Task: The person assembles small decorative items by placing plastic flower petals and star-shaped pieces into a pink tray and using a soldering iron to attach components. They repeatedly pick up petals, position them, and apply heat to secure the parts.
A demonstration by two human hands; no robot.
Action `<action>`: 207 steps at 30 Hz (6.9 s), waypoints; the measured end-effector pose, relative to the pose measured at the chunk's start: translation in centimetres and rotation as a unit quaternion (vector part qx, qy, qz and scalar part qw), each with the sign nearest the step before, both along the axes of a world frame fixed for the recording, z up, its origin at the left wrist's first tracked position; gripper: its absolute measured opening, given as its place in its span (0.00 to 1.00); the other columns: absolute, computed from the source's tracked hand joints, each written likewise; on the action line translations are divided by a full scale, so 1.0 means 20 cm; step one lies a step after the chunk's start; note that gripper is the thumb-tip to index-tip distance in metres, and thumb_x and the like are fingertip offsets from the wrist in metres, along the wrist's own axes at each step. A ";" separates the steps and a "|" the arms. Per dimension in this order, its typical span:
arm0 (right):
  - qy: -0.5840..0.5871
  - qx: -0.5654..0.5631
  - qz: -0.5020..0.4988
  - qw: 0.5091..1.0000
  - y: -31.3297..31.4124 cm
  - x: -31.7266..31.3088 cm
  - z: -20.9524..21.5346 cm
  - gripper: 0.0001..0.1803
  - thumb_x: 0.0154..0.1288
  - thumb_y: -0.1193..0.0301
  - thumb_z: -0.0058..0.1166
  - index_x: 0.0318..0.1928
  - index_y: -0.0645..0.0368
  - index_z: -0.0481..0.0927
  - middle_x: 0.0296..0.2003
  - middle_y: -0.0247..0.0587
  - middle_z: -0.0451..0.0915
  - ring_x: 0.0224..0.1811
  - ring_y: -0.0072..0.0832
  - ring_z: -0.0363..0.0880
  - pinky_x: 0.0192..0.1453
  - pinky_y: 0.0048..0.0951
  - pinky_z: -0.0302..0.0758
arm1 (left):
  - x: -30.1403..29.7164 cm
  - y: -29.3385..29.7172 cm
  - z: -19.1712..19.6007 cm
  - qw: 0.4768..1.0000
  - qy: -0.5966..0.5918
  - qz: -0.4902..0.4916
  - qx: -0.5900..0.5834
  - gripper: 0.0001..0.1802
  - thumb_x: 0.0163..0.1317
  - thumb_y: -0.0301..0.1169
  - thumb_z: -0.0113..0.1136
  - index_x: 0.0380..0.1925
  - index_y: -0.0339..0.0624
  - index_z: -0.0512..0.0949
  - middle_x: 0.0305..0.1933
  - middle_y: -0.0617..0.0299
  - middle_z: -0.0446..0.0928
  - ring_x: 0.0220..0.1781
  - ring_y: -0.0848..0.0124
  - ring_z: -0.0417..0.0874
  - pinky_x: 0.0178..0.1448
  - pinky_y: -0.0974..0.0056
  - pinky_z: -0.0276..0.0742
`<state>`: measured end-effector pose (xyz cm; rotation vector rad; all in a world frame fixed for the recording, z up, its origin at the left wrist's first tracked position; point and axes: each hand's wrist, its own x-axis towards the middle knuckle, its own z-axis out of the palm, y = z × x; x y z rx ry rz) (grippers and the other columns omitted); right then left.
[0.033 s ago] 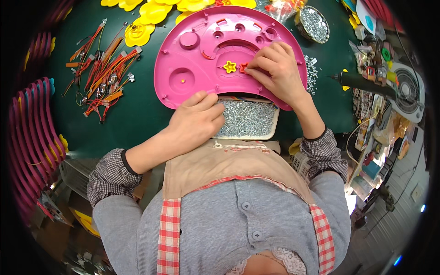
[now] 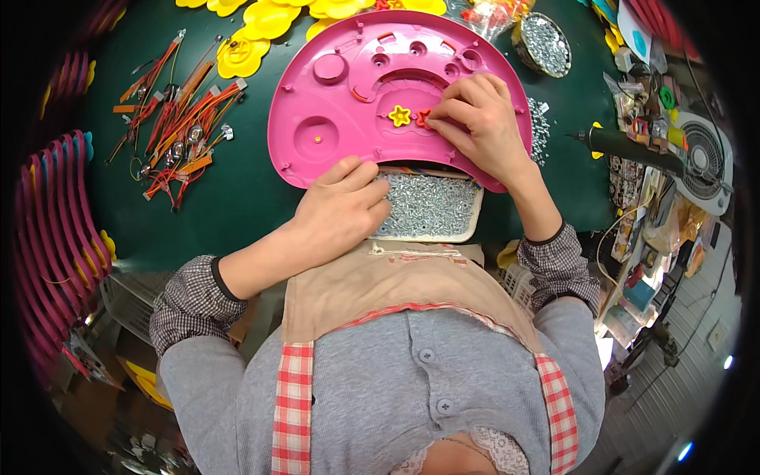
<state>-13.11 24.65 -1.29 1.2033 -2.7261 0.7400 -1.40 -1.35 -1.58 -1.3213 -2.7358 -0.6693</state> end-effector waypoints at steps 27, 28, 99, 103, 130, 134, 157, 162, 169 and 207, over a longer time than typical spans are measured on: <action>-0.259 -0.117 -0.013 0.959 -0.07 0.44 0.11 0.10 0.60 0.77 0.69 0.43 0.60 0.85 0.36 0.41 0.80 0.30 0.32 0.83 0.31 0.33 0.78 | 0.07 -0.02 -0.01 0.991 -0.061 0.056 0.108 0.07 0.52 0.27 0.65 0.30 0.43 0.77 0.36 0.62 0.77 0.46 0.62 0.80 0.68 0.53 0.73; -0.267 -0.127 -0.026 0.955 -0.06 0.45 0.10 0.10 0.60 0.77 0.69 0.43 0.60 0.86 0.36 0.40 0.80 0.29 0.30 0.83 0.30 0.32 0.78 | 0.07 -0.02 -0.01 0.989 -0.075 0.052 0.119 0.07 0.51 0.26 0.66 0.30 0.43 0.78 0.35 0.62 0.77 0.45 0.62 0.80 0.67 0.52 0.73; -0.105 -0.667 0.039 0.737 0.28 0.33 0.38 0.25 0.64 0.72 0.54 0.62 0.53 0.70 0.29 0.35 0.77 0.24 0.27 0.75 0.41 0.38 0.78 | -0.39 0.49 -0.01 0.930 -0.161 0.039 0.329 0.07 0.56 0.25 0.76 0.31 0.39 0.84 0.32 0.60 0.81 0.34 0.64 0.77 0.40 0.61 0.72; -0.120 -0.652 0.059 0.746 0.27 0.31 0.38 0.25 0.64 0.73 0.53 0.62 0.52 0.69 0.29 0.35 0.78 0.25 0.27 0.76 0.42 0.39 0.77 | -0.37 0.51 0.01 0.909 -0.169 0.059 0.378 0.09 0.56 0.25 0.75 0.31 0.38 0.81 0.30 0.59 0.79 0.36 0.59 0.77 0.44 0.55 0.73; -0.108 -0.589 -0.064 0.798 0.28 0.26 0.11 0.20 0.67 0.83 0.55 0.56 0.59 0.66 0.28 0.42 0.76 0.27 0.29 0.77 0.38 0.38 0.82 | -0.27 0.51 -0.06 0.975 -0.074 0.060 0.198 0.13 0.50 0.31 0.78 0.31 0.37 0.85 0.45 0.58 0.85 0.48 0.59 0.85 0.49 0.56 0.84; -0.142 -0.571 -0.044 0.808 0.27 0.22 0.09 0.18 0.65 0.85 0.54 0.52 0.59 0.67 0.28 0.42 0.76 0.26 0.29 0.77 0.35 0.34 0.81 | -0.28 0.52 -0.07 0.975 -0.075 0.059 0.201 0.12 0.50 0.31 0.78 0.31 0.37 0.85 0.45 0.58 0.85 0.47 0.59 0.84 0.48 0.56 0.83; -0.038 -0.592 -0.139 0.793 0.59 0.37 0.17 0.23 0.63 0.84 0.52 0.59 0.66 0.72 0.27 0.41 0.76 0.27 0.31 0.77 0.42 0.42 0.81 | -0.30 0.62 -0.05 0.962 -0.033 0.046 0.268 0.11 0.55 0.30 0.75 0.38 0.42 0.84 0.42 0.61 0.83 0.47 0.59 0.82 0.50 0.54 0.76; -0.079 -0.631 -0.014 0.771 0.50 0.41 0.36 0.28 0.60 0.76 0.49 0.64 0.60 0.70 0.28 0.43 0.77 0.25 0.32 0.74 0.42 0.44 0.78 | -0.31 0.71 -0.02 0.961 -0.081 0.020 0.262 0.18 0.59 0.36 0.75 0.45 0.41 0.84 0.39 0.60 0.80 0.45 0.59 0.79 0.50 0.55 0.71; -0.137 -0.646 0.046 0.749 0.26 0.39 0.41 0.25 0.60 0.73 0.51 0.60 0.55 0.70 0.28 0.37 0.77 0.23 0.28 0.74 0.41 0.41 0.78 | -0.24 0.46 -0.04 0.948 -0.074 0.056 0.304 0.10 0.59 0.30 0.75 0.35 0.41 0.82 0.31 0.60 0.76 0.36 0.60 0.77 0.45 0.56 0.69; -0.268 -0.587 0.133 0.753 -0.67 0.11 0.06 0.20 0.65 0.85 0.56 0.55 0.61 0.68 0.29 0.44 0.79 0.28 0.29 0.80 0.38 0.37 0.83 | 0.08 0.24 -0.23 0.979 0.029 0.084 0.185 0.04 0.50 0.32 0.63 0.26 0.47 0.81 0.36 0.66 0.78 0.49 0.66 0.79 0.55 0.60 0.73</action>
